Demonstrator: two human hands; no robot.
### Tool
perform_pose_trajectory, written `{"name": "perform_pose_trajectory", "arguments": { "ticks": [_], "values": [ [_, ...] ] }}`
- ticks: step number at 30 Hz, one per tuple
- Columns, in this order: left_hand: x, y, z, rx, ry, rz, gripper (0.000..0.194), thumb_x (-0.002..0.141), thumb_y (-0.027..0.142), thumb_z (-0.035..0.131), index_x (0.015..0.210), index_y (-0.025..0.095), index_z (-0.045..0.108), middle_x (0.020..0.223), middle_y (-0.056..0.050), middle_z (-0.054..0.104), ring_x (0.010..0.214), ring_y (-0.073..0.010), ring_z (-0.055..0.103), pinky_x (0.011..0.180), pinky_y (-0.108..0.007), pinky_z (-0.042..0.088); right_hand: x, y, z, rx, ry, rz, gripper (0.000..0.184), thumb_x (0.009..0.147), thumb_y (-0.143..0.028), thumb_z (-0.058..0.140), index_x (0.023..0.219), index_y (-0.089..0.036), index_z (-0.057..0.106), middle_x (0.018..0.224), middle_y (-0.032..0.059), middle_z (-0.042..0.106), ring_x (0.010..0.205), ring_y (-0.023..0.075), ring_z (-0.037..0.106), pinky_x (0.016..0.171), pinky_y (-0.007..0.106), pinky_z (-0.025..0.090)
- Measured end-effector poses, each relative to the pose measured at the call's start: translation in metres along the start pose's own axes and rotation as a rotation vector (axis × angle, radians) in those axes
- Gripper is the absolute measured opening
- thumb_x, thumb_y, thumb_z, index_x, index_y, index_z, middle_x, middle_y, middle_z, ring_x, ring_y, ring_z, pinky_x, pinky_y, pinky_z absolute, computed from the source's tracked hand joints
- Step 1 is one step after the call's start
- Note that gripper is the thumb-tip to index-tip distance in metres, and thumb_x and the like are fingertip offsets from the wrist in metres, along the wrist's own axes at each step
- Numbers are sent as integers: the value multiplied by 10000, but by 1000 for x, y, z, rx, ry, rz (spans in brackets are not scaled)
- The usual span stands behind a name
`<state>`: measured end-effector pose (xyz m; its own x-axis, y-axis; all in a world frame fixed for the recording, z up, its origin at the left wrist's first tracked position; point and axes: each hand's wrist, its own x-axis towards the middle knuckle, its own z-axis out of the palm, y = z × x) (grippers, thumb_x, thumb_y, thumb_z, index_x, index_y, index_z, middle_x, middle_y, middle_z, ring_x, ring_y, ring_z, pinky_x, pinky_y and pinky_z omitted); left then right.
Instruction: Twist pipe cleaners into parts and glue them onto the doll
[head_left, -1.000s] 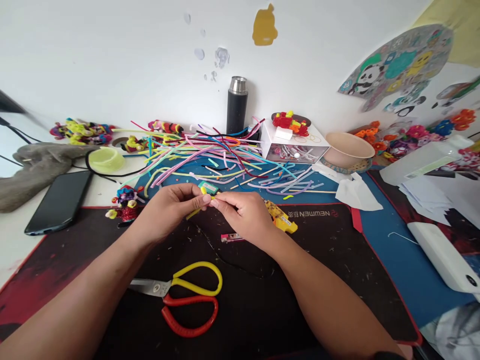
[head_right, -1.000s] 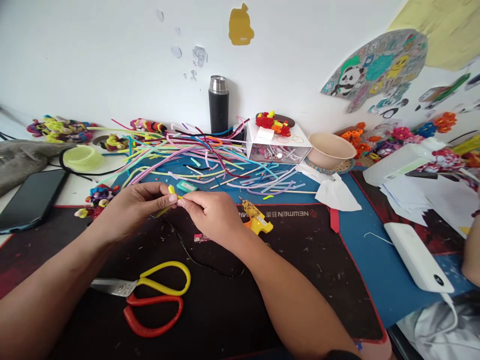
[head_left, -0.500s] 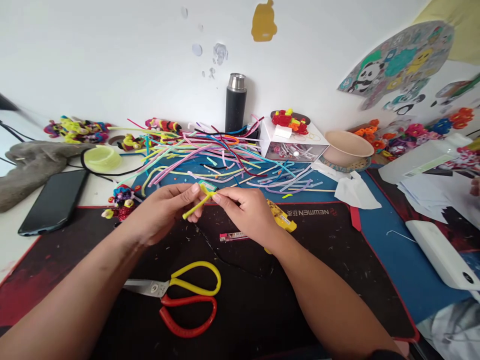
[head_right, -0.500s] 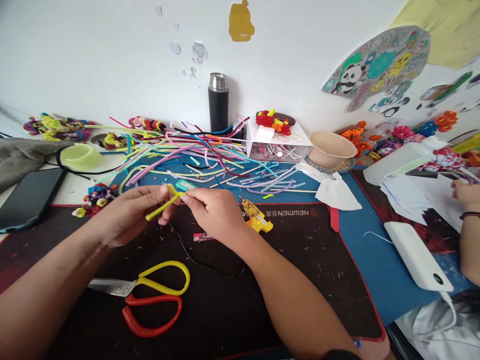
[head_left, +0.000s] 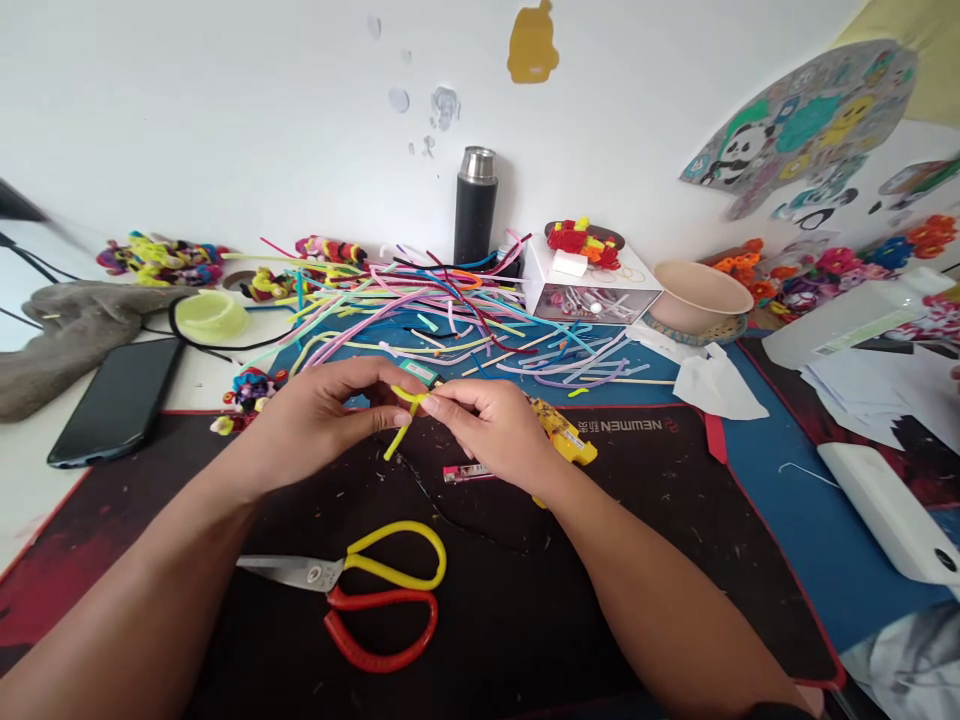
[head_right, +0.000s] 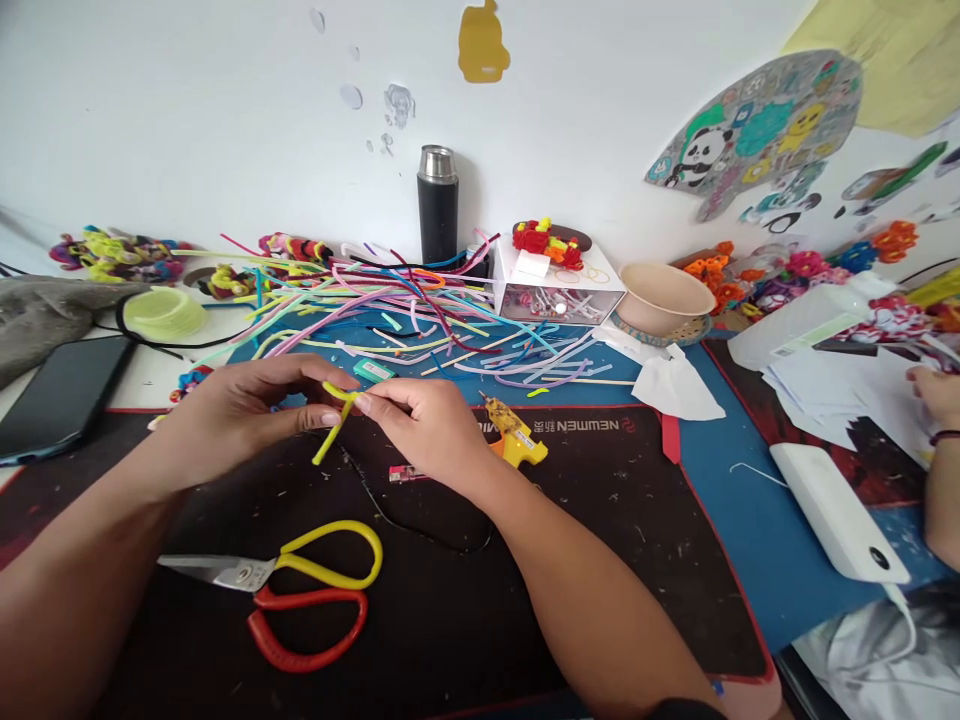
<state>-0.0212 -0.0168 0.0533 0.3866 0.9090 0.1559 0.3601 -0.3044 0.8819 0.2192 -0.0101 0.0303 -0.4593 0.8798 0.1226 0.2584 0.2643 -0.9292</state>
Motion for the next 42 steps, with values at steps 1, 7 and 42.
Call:
{"name": "perform_pose_trajectory", "arguments": {
  "ticks": [1,7,42],
  "values": [
    [0,-1,-1,38,-19,16,209,973,421,812,1098,256,840,1065,-39,824,956,-213,739,916,-326,593,0,0,0,2,-2,4,330,1088,-411,642,959,-182,842,578,-39,574,604,130,515,625,273,375],
    [0,-2,0,118,-13,45,225,984,460,789,1094,268,834,1066,-33,829,962,-222,758,902,-320,599,0,1,1,-12,-10,2,324,1089,-400,641,940,-180,828,654,-17,636,647,136,531,644,273,378],
    [8,-10,20,-462,-25,-467,464,854,512,884,1144,201,699,622,35,653,525,-157,605,517,-252,469,-3,8,11,-348,-51,-281,300,1142,-245,566,1076,-246,859,1061,26,878,898,178,781,825,285,497]
  ]
}}
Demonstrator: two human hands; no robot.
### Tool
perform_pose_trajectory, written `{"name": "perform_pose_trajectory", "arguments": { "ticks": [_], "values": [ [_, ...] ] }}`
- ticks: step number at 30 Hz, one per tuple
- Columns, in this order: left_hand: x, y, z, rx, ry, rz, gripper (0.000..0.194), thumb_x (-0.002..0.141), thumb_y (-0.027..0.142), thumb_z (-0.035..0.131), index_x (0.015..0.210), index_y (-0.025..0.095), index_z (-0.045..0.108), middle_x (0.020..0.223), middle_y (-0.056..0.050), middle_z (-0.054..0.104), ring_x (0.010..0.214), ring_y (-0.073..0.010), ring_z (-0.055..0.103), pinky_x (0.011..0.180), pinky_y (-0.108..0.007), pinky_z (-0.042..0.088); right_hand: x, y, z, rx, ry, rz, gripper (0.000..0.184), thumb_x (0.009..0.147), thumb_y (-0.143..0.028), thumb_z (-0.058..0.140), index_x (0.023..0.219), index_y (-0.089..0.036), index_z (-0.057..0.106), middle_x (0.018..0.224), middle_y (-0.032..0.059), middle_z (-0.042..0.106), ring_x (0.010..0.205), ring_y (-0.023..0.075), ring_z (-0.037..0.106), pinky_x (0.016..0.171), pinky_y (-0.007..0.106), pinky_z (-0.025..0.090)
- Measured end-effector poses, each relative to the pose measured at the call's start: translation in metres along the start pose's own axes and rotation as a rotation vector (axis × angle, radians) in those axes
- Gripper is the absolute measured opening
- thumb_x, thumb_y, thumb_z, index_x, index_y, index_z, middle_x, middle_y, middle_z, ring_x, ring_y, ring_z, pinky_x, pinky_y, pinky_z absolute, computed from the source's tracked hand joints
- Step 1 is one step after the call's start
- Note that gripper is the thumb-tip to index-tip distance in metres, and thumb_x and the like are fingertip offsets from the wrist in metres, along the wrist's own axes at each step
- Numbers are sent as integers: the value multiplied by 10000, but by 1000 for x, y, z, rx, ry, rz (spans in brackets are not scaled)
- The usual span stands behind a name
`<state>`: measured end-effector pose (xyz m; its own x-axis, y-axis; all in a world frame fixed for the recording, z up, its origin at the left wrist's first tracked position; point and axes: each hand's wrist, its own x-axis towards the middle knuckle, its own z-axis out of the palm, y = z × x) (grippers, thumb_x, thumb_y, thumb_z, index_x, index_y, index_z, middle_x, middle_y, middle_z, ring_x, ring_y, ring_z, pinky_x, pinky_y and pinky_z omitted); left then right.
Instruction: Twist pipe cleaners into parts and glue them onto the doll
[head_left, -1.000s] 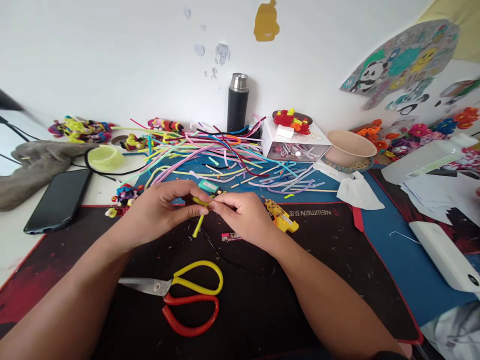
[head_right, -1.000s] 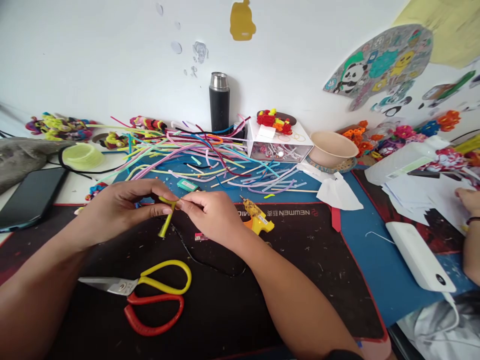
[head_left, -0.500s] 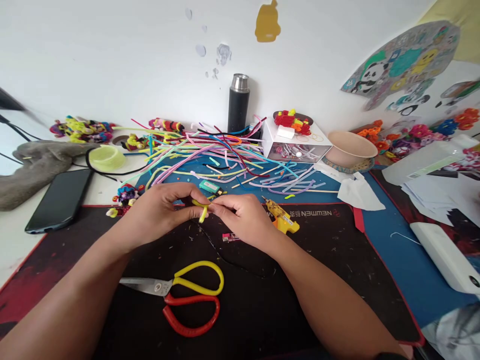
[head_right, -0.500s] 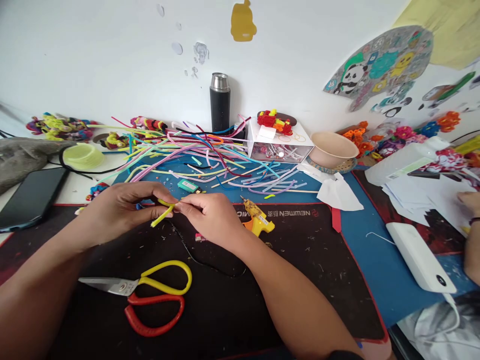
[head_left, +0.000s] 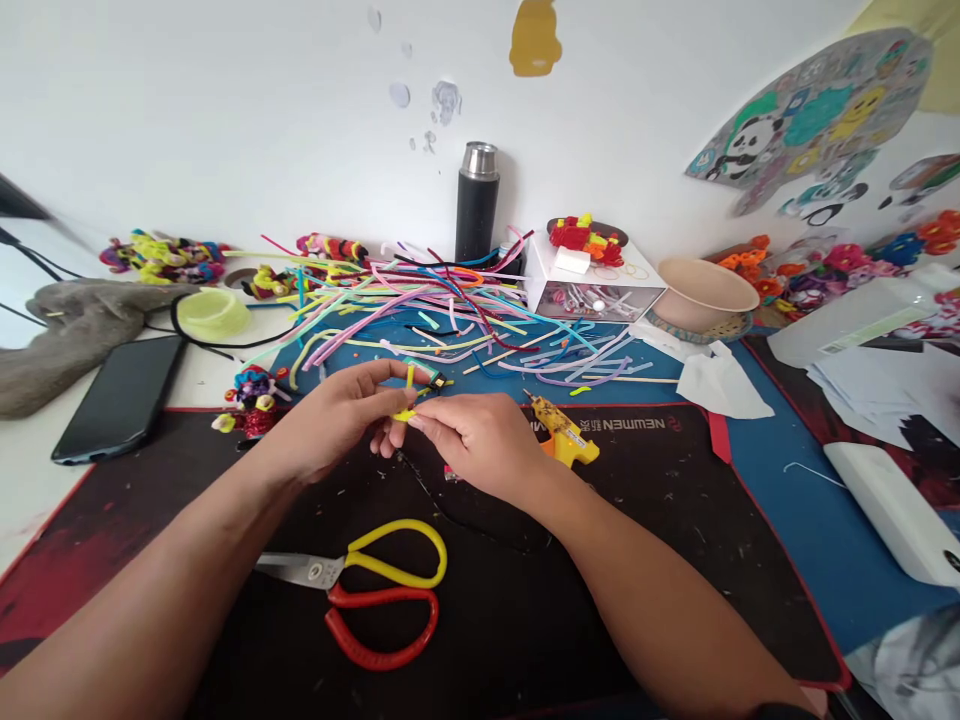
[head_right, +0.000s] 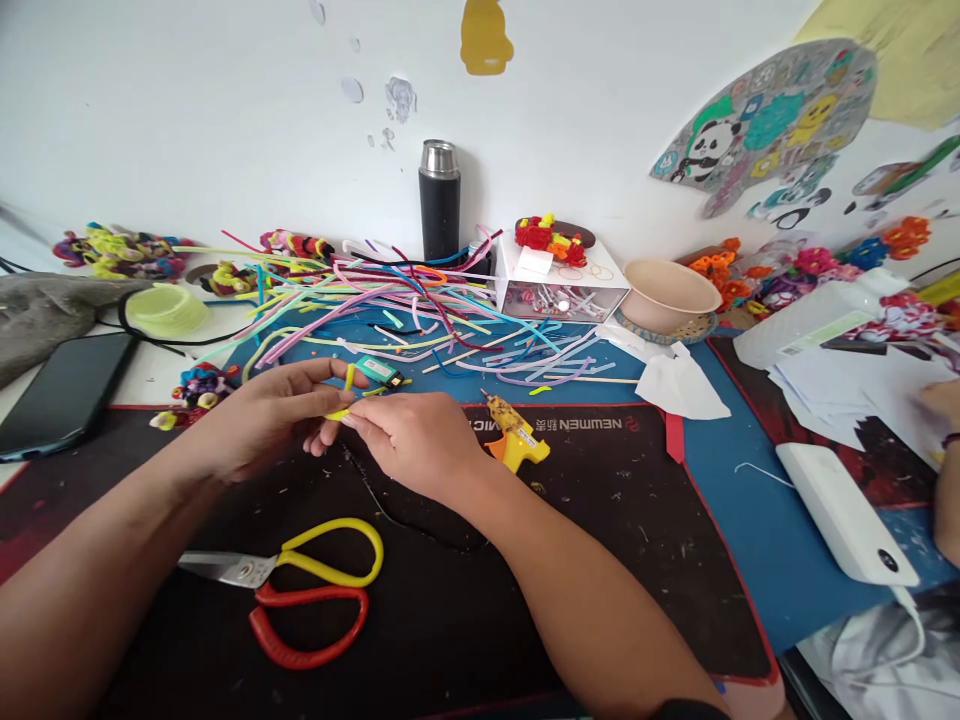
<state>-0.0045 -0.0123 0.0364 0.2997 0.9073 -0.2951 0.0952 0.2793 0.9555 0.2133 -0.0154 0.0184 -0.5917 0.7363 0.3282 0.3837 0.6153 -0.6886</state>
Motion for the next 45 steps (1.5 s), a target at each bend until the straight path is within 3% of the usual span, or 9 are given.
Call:
{"name": "perform_pose_trajectory", "arguments": {
  "ticks": [4,9,13,16,21,28,38,42,45],
  "values": [
    [-2,-2,-14,80,129,234,478,972,514,812,1351,253,683,927,-1,736,785,-167,677,681,-255,520,3,-2,-7,74,68,130,262,1114,-316,628,1037,-247,868,1019,35,875,856,185,766,773,292,497],
    [-11,12,-18,226,184,496,405,837,376,963,1165,251,760,1150,-38,724,1026,-208,642,893,-304,540,4,-3,-13,234,103,222,277,1089,-374,655,1018,-219,874,924,27,853,759,158,696,703,280,468],
    [-13,14,-12,411,163,648,262,922,300,877,1165,276,781,1191,-51,738,1044,-220,638,882,-327,533,4,-2,-12,311,71,244,325,1090,-415,638,1016,-204,874,839,20,818,682,139,641,641,272,427],
    [-11,12,-11,537,152,631,138,958,347,841,1066,266,815,1092,-47,773,1019,-232,665,913,-347,527,4,-1,-11,297,77,229,313,1084,-408,645,999,-217,878,864,21,824,727,148,663,670,271,436],
    [-9,12,-9,559,138,561,273,928,560,828,999,296,837,1023,-59,802,1022,-280,695,965,-383,540,4,0,-9,238,76,187,281,1085,-364,652,1012,-216,880,901,24,835,768,155,680,703,269,443],
    [-9,9,-9,535,107,432,307,937,570,809,953,264,820,970,-51,795,951,-254,693,889,-336,538,3,0,-9,135,79,159,292,1106,-356,638,1004,-214,872,857,24,817,731,150,658,682,272,415],
    [-4,9,-3,91,-15,35,386,738,503,963,689,185,748,653,10,607,623,-138,504,600,-268,422,2,0,-8,-34,46,123,298,1120,-338,621,1000,-218,866,876,38,830,751,162,679,711,287,413],
    [-3,2,-9,24,-58,76,398,869,530,889,735,180,758,695,-7,647,646,-140,532,629,-275,452,3,-4,-12,130,78,161,284,1110,-317,621,1014,-208,865,939,41,840,789,159,684,731,283,436],
    [-4,2,-21,107,-102,196,379,933,552,843,984,178,810,845,-41,744,735,-157,604,688,-280,494,5,-6,-17,322,80,237,309,1097,-388,634,1018,-195,862,805,26,787,708,150,639,682,281,439]
  ]
}}
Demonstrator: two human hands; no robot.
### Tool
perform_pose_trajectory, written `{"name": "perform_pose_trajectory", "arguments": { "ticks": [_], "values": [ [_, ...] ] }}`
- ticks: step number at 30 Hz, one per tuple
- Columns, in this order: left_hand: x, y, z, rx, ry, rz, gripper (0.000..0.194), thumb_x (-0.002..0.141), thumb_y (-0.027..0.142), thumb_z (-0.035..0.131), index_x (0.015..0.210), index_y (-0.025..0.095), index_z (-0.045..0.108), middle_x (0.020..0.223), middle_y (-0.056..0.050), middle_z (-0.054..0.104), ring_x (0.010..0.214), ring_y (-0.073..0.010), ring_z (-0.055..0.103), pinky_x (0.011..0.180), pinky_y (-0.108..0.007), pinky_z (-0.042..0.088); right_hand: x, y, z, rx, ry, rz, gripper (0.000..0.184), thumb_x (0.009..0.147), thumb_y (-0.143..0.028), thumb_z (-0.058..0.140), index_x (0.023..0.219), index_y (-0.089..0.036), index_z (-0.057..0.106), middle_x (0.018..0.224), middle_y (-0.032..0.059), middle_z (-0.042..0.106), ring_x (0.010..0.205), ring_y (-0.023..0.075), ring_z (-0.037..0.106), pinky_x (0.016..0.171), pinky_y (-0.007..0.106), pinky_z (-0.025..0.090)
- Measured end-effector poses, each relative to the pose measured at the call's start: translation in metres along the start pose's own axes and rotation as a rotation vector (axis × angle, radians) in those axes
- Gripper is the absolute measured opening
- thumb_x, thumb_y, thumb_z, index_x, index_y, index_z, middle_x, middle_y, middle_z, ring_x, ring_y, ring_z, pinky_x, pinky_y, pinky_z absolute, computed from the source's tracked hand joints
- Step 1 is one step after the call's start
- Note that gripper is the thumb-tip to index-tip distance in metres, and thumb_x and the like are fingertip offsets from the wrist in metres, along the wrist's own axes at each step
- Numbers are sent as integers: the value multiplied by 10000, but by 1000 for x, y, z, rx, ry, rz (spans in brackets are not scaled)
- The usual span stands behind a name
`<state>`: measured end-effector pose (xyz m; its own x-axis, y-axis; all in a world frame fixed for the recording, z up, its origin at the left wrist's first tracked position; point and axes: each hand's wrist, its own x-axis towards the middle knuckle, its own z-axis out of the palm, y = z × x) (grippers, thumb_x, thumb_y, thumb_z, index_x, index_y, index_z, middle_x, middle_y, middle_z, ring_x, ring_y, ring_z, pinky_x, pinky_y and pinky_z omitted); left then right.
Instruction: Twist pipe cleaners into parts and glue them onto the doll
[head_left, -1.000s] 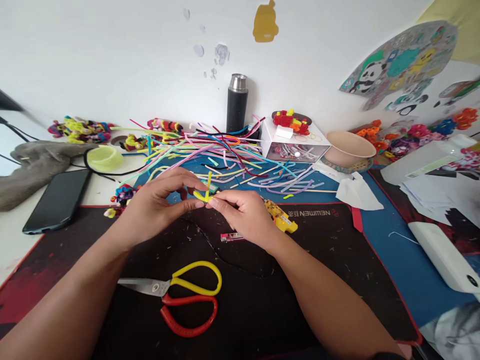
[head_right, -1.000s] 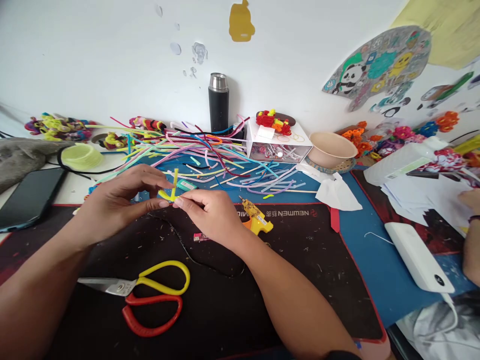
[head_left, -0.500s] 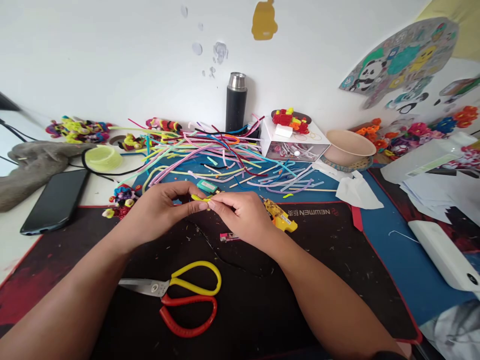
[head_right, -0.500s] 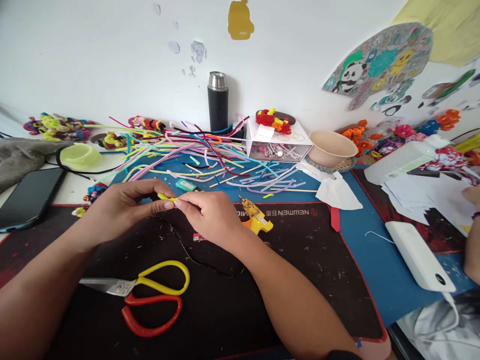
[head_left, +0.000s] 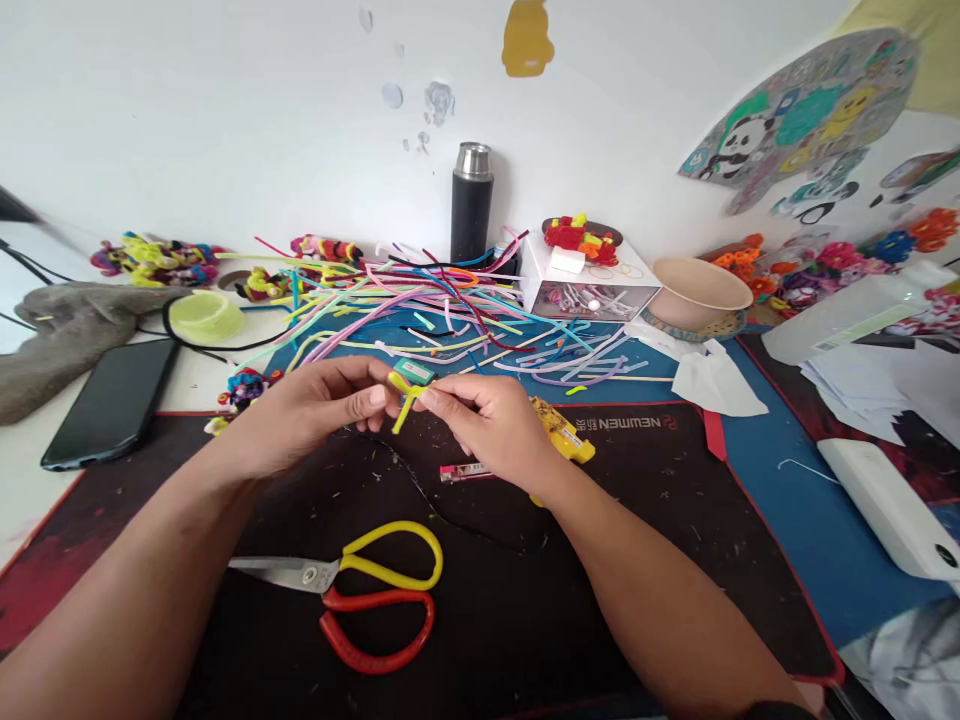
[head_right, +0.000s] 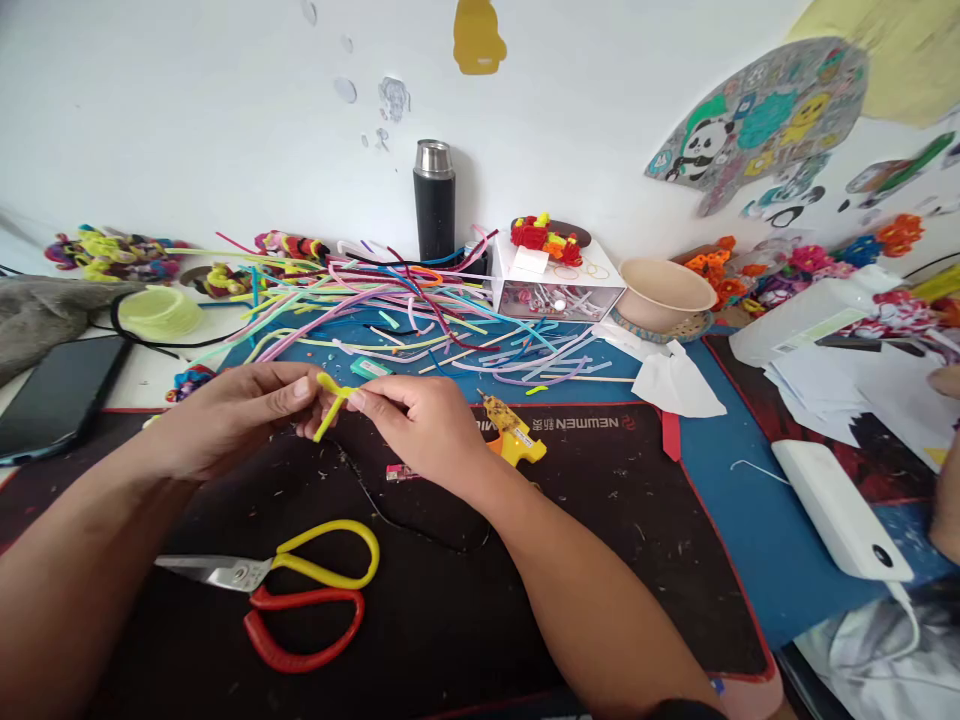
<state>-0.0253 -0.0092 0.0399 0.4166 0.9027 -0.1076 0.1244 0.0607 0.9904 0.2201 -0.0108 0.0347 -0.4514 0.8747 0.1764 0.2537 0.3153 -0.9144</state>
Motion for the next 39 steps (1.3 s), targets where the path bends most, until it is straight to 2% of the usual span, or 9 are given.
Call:
{"name": "perform_pose_trajectory", "arguments": {
  "ticks": [2,4,7,11,15,24,33,36,39],
  "values": [
    [-2,2,-5,106,48,75,434,908,490,886,1223,207,790,1021,-58,784,840,-176,653,754,-292,531,1,-1,-2,106,-37,87,335,1083,-438,647,1028,-182,856,616,-22,650,577,132,552,598,276,402],
    [-4,4,-4,204,112,134,460,913,428,884,1311,233,761,1154,-71,778,959,-206,690,833,-322,564,1,0,-2,205,-90,170,338,1072,-455,658,1041,-175,844,522,-68,516,491,118,477,537,267,364],
    [-6,6,2,316,137,206,381,949,380,835,1289,224,759,1172,-72,761,1003,-226,715,865,-349,592,1,2,-2,300,-136,228,317,1067,-452,671,1038,-176,824,508,-85,472,458,107,458,510,254,365],
    [-6,7,8,445,132,317,197,985,314,809,1157,222,789,1062,-32,774,909,-175,699,833,-293,573,1,4,-1,310,-130,219,311,1060,-456,678,1021,-177,808,516,-81,493,464,106,467,512,249,369],
    [-6,9,9,489,108,403,135,1002,350,798,1074,237,807,1020,-24,792,915,-179,713,854,-285,564,0,3,1,263,-137,214,343,1065,-464,660,943,-170,788,526,-78,502,468,101,457,518,253,355],
    [-3,12,14,321,131,177,304,922,523,838,889,224,788,845,-22,755,787,-187,672,719,-280,538,0,8,6,-56,-40,-22,286,1087,-329,663,904,-180,825,699,-21,681,645,114,537,636,261,357],
    [6,6,33,-145,143,-154,427,781,539,894,719,207,632,592,19,599,543,-135,538,538,-253,443,-2,6,10,-259,-48,-125,227,1104,-266,659,1017,-213,862,935,25,850,779,146,706,741,265,434],
    [7,-2,34,-151,187,-117,383,816,514,890,907,215,667,659,32,617,572,-141,560,552,-256,455,-1,6,9,-260,-37,-91,237,1094,-265,663,981,-211,864,916,28,850,770,150,700,720,274,423],
    [5,-8,24,52,298,84,396,899,480,866,1158,240,686,890,-2,699,761,-171,652,687,-288,535,1,5,6,-188,-10,-41,252,1089,-296,661,971,-204,864,911,33,844,762,151,679,702,279,417]
  ]
}}
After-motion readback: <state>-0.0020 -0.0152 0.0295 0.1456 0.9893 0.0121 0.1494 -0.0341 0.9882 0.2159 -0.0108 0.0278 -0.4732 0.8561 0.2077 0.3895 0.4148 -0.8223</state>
